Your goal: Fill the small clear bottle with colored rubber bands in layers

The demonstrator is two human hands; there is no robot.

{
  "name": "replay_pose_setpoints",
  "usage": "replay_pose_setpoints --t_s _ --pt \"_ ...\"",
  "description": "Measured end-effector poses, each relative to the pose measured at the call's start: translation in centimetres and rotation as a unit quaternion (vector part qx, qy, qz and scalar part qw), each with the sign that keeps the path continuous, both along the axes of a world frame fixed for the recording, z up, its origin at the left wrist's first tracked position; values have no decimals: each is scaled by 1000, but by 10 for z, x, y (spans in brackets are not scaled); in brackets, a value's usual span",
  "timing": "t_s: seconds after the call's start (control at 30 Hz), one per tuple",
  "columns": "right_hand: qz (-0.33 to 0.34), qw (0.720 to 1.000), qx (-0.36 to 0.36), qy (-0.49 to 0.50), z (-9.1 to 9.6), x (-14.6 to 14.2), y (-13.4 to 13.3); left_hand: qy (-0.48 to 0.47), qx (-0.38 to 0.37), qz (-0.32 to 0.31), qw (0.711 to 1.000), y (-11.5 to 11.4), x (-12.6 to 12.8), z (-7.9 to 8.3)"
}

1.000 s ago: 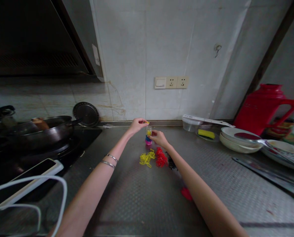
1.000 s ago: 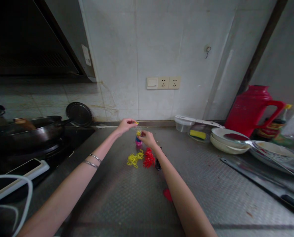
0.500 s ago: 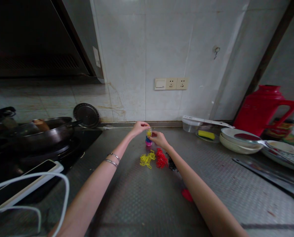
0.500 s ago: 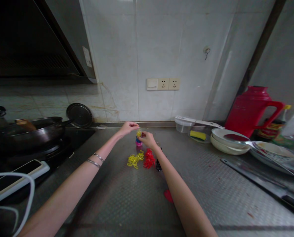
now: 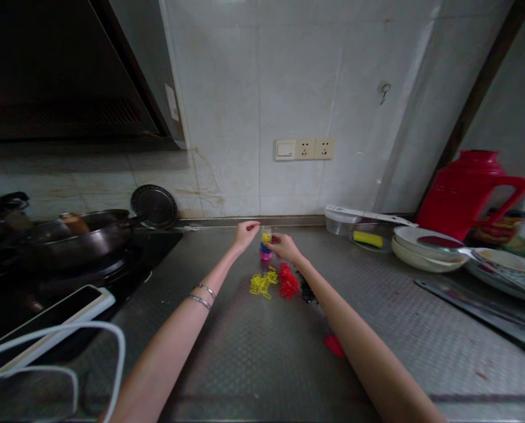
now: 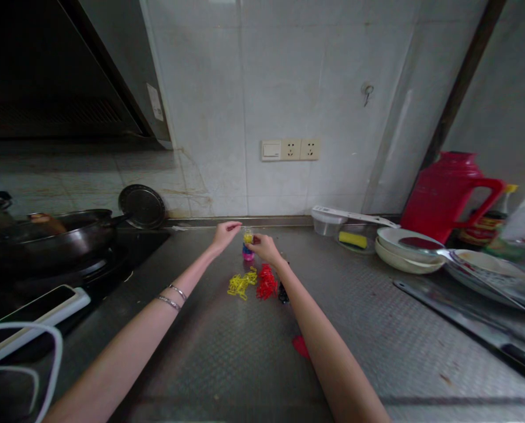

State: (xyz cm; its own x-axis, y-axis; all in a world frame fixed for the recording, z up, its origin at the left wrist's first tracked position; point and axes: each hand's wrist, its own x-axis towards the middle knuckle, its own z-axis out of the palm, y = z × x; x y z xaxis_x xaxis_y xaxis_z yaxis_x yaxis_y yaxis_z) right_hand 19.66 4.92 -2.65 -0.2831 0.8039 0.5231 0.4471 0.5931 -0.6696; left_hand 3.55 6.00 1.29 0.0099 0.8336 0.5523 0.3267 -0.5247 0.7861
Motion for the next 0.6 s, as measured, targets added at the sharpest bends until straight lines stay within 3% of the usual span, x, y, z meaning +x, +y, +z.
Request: replay_pose_setpoints --t_s 0.23,0.5,0.6 --pt "14 1000 0 5 4 1 -4 -27 -40 -109 993 -1 8 -33" --pt "29 999 -22 8 5 0 -3 20 -11 -95 995 4 8 -34" --pt "31 998 -59 -13 13 6 -4 37 -2 -93 995 4 6 -33"
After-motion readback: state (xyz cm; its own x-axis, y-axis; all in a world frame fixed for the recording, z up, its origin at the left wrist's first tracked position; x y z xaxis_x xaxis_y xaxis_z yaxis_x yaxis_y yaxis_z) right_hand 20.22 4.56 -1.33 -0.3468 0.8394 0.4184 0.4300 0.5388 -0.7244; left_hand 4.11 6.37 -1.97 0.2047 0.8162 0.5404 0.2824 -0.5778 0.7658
